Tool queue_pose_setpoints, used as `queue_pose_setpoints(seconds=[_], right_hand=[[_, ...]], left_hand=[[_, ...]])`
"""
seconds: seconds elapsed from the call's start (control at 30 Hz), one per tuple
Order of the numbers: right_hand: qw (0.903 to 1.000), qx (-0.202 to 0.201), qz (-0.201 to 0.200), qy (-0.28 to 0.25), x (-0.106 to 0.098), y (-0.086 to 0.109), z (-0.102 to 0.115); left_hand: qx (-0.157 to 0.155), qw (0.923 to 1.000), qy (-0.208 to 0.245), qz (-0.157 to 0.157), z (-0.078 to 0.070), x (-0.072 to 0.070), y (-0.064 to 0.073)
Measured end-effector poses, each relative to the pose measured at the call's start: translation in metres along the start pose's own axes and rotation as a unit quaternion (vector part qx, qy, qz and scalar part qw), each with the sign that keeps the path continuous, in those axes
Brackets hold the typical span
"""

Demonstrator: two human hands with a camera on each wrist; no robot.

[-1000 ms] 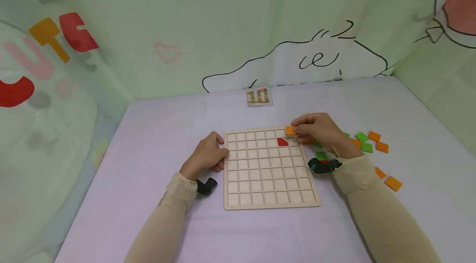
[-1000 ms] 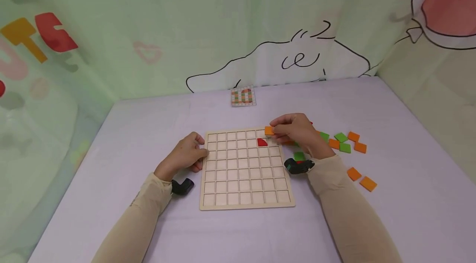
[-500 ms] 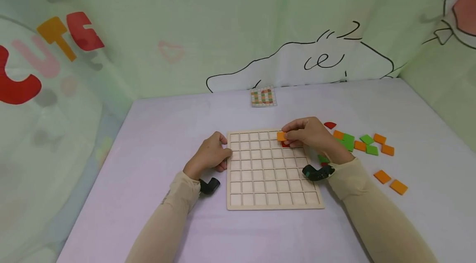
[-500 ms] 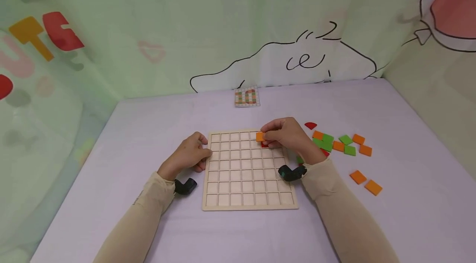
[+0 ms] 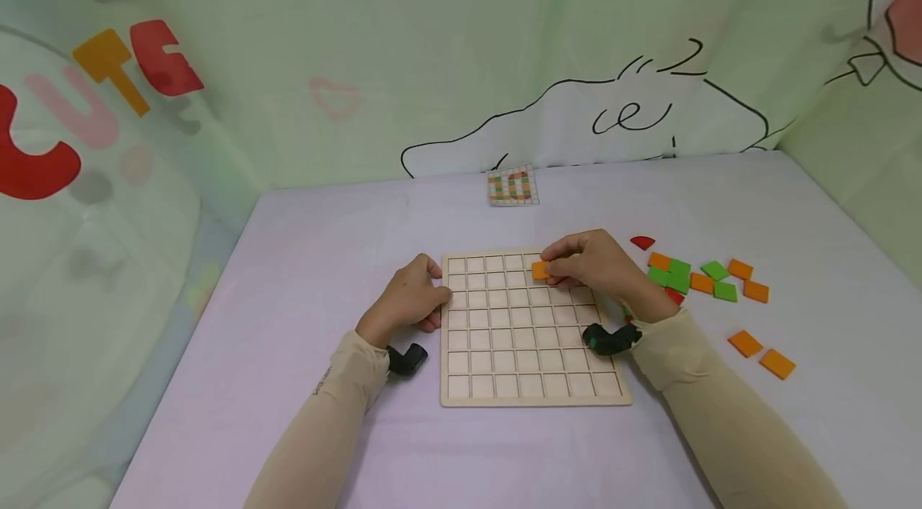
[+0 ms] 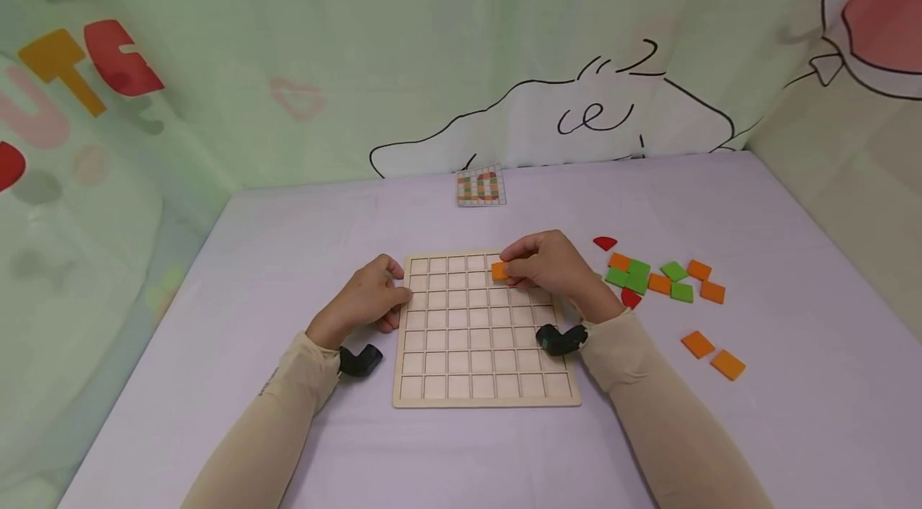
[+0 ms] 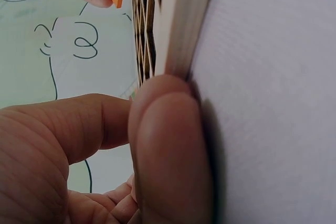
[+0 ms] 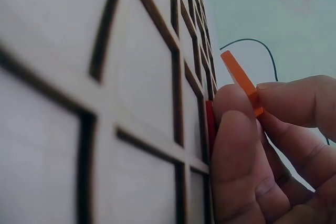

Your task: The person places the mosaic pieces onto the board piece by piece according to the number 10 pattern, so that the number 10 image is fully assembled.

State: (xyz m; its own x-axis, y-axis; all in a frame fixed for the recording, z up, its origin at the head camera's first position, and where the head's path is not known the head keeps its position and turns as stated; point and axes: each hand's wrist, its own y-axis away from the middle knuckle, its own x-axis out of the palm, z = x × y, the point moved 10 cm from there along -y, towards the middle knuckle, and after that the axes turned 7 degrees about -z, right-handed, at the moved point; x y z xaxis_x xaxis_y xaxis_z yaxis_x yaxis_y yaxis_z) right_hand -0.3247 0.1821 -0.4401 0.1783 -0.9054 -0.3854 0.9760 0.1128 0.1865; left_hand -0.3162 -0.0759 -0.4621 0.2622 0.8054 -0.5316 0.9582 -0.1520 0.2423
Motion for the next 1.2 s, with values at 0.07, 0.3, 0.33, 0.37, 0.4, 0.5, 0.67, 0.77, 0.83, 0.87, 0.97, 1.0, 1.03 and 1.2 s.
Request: queue_pose_setpoints(seconds=[0.07,0.3,0.33,0.37,0.4,0.5,0.67,0.77,0.83,0.87,0.97,1.0,1.03,1.2], right_hand=[[0.9999,-0.003,-0.001,0.015,0.0005,0.0003,0.0004],[0.9986,-0.013,-0.008,0.051,0.0009,0.0005,0.0021],[0.9987,-0.013,-0.007,0.05,0.0013,0.0006,0.0025],[0.9987,-0.012,-0.007,0.049,0.0017,0.0005,0.0025],[0.9987,-0.012,-0.007,0.049,0.0018,0.0005,0.0024],[0.9987,-0.015,-0.007,0.048,0.0026,0.0013,0.0033],[0.9981,-0.026,-0.007,0.054,0.0028,0.0026,0.0062],[0.9978,-0.029,-0.007,0.059,0.0029,0.0029,0.0069],[0.9976,-0.029,-0.008,0.063,0.0034,0.0032,0.0067],[0.9975,-0.028,-0.009,0.064,0.0034,0.0028,0.0061],[0.9971,-0.029,-0.01,0.069,0.0039,0.0021,0.0049],[0.9971,-0.028,-0.01,0.069,0.0041,0.0019,0.0045],[0.9971,-0.029,-0.01,0.07,0.004,0.0015,0.004],[0.9969,-0.03,-0.012,0.072,0.0036,0.0015,0.0049]], left_hand=[[-0.001,1.0,0.0,0.0,-0.0001,0.0001,0.0001],[-0.001,1.0,-0.002,-0.003,-0.0014,-0.0007,0.0013],[0.0,1.0,-0.002,-0.003,-0.0016,-0.0008,0.0016],[0.0,1.0,-0.003,-0.003,-0.0017,-0.0008,0.0018],[0.001,1.0,-0.003,-0.004,-0.0019,-0.0008,0.002],[0.0,1.0,-0.004,-0.002,-0.0021,-0.0002,0.0023],[0.0,1.0,-0.004,-0.003,-0.0034,-0.0002,0.0029],[0.001,1.0,-0.005,-0.003,-0.0036,-0.0002,0.0029],[-0.001,1.0,-0.005,-0.002,-0.0033,0.0002,0.003],[-0.002,1.0,-0.005,-0.002,-0.0031,0.0004,0.0031],[-0.005,1.0,-0.004,-0.001,-0.0023,0.0009,0.0034],[-0.006,1.0,-0.003,-0.001,-0.0022,0.0009,0.0034],[-0.006,1.0,-0.003,-0.002,-0.0023,0.0007,0.0035],[-0.005,1.0,-0.003,-0.002,-0.0032,-0.0001,0.0033]])
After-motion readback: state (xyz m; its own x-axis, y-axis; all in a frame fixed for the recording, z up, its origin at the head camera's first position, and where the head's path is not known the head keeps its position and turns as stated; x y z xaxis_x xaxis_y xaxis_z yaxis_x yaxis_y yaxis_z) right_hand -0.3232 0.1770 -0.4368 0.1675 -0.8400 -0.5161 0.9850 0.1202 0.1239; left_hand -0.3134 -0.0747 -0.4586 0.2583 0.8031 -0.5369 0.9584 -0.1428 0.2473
